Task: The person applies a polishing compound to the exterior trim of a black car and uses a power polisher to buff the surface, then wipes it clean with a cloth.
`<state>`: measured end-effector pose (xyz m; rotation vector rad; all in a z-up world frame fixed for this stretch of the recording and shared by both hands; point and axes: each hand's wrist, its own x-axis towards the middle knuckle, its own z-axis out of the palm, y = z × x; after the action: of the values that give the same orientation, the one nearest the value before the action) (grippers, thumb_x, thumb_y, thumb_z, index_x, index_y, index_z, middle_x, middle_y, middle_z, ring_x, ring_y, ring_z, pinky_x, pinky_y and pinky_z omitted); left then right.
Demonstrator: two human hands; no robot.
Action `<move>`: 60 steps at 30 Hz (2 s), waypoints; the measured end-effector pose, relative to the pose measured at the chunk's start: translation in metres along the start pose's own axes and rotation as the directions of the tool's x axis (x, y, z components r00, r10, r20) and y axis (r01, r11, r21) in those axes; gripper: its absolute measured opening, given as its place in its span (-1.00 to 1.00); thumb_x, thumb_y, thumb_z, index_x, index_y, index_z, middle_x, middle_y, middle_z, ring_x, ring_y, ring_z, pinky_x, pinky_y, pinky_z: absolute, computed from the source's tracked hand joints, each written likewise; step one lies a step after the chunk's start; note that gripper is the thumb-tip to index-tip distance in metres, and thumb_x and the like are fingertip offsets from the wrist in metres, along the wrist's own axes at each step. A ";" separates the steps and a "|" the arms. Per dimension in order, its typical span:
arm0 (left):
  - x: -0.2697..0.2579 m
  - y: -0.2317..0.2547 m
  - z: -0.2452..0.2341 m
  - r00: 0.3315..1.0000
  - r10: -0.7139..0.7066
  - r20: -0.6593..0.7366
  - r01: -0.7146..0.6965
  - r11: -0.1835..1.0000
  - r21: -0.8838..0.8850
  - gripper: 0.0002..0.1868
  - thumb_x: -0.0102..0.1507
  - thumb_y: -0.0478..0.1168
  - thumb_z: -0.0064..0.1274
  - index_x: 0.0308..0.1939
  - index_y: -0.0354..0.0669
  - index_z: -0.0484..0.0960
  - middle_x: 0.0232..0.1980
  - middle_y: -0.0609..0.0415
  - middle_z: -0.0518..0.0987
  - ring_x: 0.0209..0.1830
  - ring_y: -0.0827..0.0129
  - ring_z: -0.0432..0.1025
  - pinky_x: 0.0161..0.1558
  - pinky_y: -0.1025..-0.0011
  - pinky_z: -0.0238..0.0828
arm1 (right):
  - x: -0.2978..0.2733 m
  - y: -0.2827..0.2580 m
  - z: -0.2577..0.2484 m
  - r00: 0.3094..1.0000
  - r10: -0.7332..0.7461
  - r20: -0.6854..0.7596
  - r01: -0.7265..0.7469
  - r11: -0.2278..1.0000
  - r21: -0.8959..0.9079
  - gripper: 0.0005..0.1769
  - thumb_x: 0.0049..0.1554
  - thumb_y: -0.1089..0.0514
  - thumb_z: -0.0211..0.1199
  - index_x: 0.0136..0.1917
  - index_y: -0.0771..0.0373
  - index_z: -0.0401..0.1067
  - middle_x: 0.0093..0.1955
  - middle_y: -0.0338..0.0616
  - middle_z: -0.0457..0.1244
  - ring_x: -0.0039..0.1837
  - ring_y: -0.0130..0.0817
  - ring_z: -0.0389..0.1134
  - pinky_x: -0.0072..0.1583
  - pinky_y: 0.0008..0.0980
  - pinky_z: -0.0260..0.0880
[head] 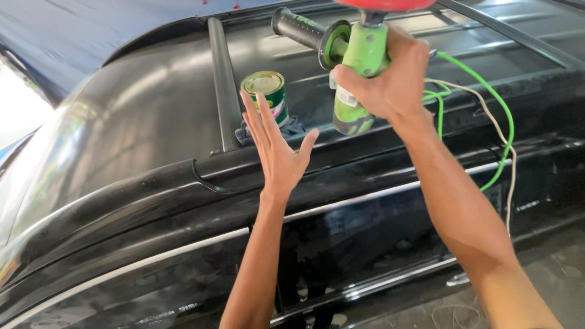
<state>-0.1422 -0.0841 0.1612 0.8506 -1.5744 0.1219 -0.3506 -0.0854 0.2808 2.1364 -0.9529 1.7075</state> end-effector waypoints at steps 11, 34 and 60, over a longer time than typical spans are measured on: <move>-0.088 0.139 -0.043 0.831 0.103 0.546 -0.007 0.985 -0.175 -0.58 -0.22 -0.14 0.32 -0.33 -0.11 0.56 -0.38 0.03 0.55 -0.38 0.06 0.44 -0.20 0.18 0.31 | -0.145 -0.162 -0.179 0.631 0.597 0.496 -0.606 0.778 -0.165 -0.46 -0.21 -0.02 0.54 -0.01 0.32 0.59 -0.17 -0.15 0.41 -0.19 -0.42 0.47 -0.12 -0.39 0.46; -0.240 0.152 -0.119 0.122 -0.771 0.625 0.739 0.491 0.462 -0.61 -0.01 0.13 0.34 -0.35 -0.08 0.79 -0.45 -0.10 0.66 -0.39 -0.01 0.58 -0.26 0.15 0.48 | -0.322 -0.145 -0.093 0.356 0.765 0.537 -0.785 0.557 -0.273 -0.57 -0.15 0.22 0.38 0.05 0.22 0.54 0.07 -0.17 0.37 0.03 -0.24 0.48 0.01 -0.44 0.38; -0.162 0.051 -0.216 0.233 -0.940 0.250 0.658 0.342 0.671 -0.53 0.05 0.21 0.30 -0.24 -0.08 0.78 -0.33 -0.15 0.68 -0.25 -0.12 0.58 -0.17 0.04 0.49 | -0.244 -0.207 0.075 0.556 0.586 0.589 -0.621 0.764 -0.174 -0.63 -0.17 0.10 0.50 -0.09 0.21 0.52 -0.09 -0.09 0.38 -0.04 0.11 0.43 -0.06 -0.04 0.40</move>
<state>-0.0036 0.1393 0.0824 2.2310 -1.4245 -0.7235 -0.1884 0.1110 0.0734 2.6648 -2.0629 1.2089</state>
